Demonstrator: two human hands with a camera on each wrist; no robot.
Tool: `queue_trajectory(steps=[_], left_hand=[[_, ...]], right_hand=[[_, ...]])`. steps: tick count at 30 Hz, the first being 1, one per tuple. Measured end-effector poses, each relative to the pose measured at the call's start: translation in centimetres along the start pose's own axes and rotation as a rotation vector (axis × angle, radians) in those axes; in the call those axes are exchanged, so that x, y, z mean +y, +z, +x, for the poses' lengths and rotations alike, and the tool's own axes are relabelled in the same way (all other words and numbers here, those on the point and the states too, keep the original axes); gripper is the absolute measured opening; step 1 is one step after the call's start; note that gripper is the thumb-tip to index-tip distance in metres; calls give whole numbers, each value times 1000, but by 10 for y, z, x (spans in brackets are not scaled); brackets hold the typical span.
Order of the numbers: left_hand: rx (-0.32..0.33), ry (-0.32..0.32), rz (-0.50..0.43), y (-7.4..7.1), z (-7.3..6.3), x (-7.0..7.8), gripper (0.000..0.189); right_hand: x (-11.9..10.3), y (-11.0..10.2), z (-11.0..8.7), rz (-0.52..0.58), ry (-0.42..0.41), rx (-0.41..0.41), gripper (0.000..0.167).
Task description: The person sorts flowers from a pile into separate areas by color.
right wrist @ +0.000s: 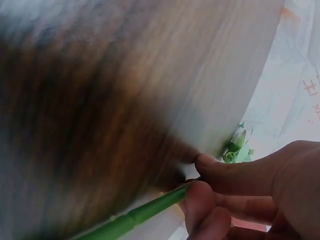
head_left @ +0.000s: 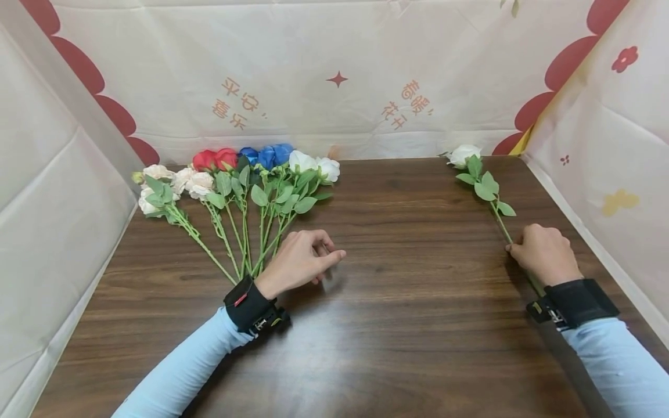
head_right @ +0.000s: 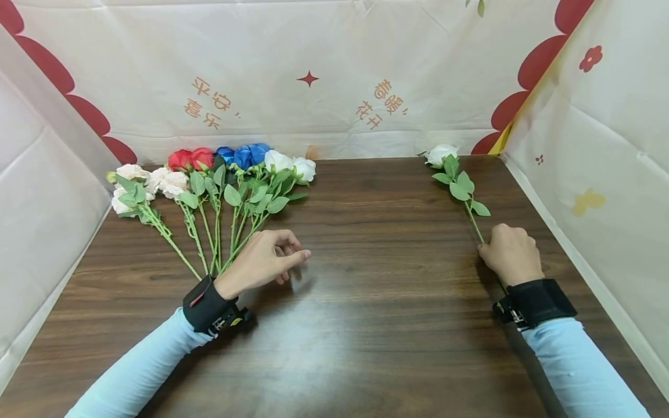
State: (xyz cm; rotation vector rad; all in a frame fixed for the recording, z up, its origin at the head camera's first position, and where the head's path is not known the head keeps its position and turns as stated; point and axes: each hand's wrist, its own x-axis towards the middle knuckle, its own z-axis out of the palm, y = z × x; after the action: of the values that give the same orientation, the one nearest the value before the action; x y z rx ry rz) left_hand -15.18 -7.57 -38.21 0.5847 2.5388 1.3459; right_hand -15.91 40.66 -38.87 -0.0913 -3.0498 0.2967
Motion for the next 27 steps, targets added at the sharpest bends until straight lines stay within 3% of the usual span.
queue_trajectory(steps=[10,13,15,20,23,27], left_hand=[[36,37,61,-1,-2,-1,25],[43,44,75,-1,-1,-1,24],[47,49,98,-2,-1,0,24],[66,70,161,-3,0,1,24],[111,92,230,-5,2,0,23],[162,106,298,-9,4,1,24]], right_hand=[[-6,1,2,5,48,0,28],[-20,0,0,27,36,54,40],[-37,-1,-1,65,-15,111,51],[-101,0,-4,178,-225,205,31],[-148,2,-5,245,-318,160,22],[-204,5,-6,322,-384,41,18]])
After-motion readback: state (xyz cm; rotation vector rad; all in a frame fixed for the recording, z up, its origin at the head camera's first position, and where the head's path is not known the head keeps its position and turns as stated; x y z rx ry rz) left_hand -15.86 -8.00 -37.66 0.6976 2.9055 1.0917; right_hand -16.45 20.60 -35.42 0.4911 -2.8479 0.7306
